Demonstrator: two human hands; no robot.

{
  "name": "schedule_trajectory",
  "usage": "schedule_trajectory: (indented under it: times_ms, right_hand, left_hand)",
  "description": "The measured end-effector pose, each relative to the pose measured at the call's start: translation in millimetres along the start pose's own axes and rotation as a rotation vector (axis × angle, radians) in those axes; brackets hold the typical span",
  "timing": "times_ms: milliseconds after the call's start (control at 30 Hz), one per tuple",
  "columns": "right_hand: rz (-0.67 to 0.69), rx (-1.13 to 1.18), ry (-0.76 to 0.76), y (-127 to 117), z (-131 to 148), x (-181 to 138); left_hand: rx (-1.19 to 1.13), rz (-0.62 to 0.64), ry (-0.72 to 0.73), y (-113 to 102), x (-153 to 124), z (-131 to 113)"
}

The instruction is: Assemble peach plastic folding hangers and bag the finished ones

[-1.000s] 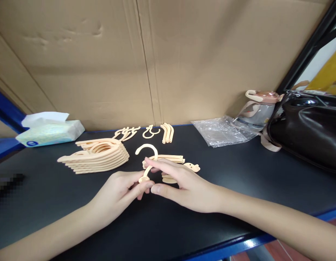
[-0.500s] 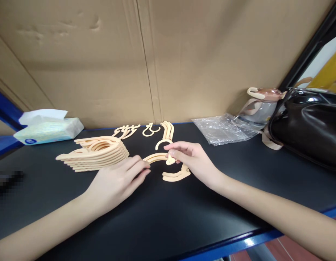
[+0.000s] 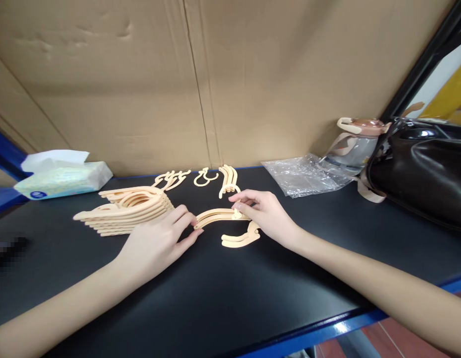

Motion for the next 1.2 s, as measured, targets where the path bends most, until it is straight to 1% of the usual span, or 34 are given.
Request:
schedule_trajectory:
  times_ms: [167, 300, 500, 600, 667, 833, 900, 1000, 1067, 1200]
  right_hand:
    - [0.01, -0.049, 0.007, 1.9, -1.5, 0.2]
    - [0.006, -0.066, 0.007, 2.0, -3.0, 1.1]
    - [-0.019, 0.009, -0.025, -0.5, -1.0, 0.2]
    - [-0.059, 0.068, -0.052, -3.4, 5.9, -2.8]
    - [-0.073, 0.107, -0.041, -3.9, 9.1, -4.4]
    - [-0.047, 0.197, 0.023, -0.6, 9.9, -4.7]
    - [-0.032, 0.21, 0.026, 0.3, 9.5, -4.3]
    - [-0.004, 0.216, 0.015, 1.9, 8.7, -4.1]
    - [0.023, 0.224, 0.007, 3.7, 8.4, -4.3]
    - [0.061, 0.232, -0.006, 6.1, 9.1, -5.4]
  left_hand:
    - [0.037, -0.018, -0.013, -1.9, 1.1, -1.9]
    - [0.07, -0.02, -0.011, 0.7, 2.2, -5.8]
    - [0.075, -0.043, -0.17, 1.3, 1.6, 2.4]
    - [0.067, -0.089, -0.199, -4.9, 0.1, 6.2]
    - [0.033, -0.109, -0.201, -8.5, -1.3, 8.4]
    - [-0.132, -0.132, -0.188, -12.2, -4.9, 12.9]
    - [-0.202, -0.144, -0.16, -12.8, -4.9, 12.5]
    - [-0.397, -0.122, -0.122, -9.3, -3.4, 11.0]
    - [-0.552, -0.083, -0.147, -4.0, -3.0, 12.0]
    - [-0.839, -0.025, -0.244, 6.8, -3.9, 14.9]
Point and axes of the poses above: each hand's wrist, its own x-axis towards the middle knuckle, its own y-axis out of the palm, z = x × y, the point moved 7 cm from there along x, towards the middle knuckle, and after that the axes turned 6 degrees about y, right-handed, at the moved point
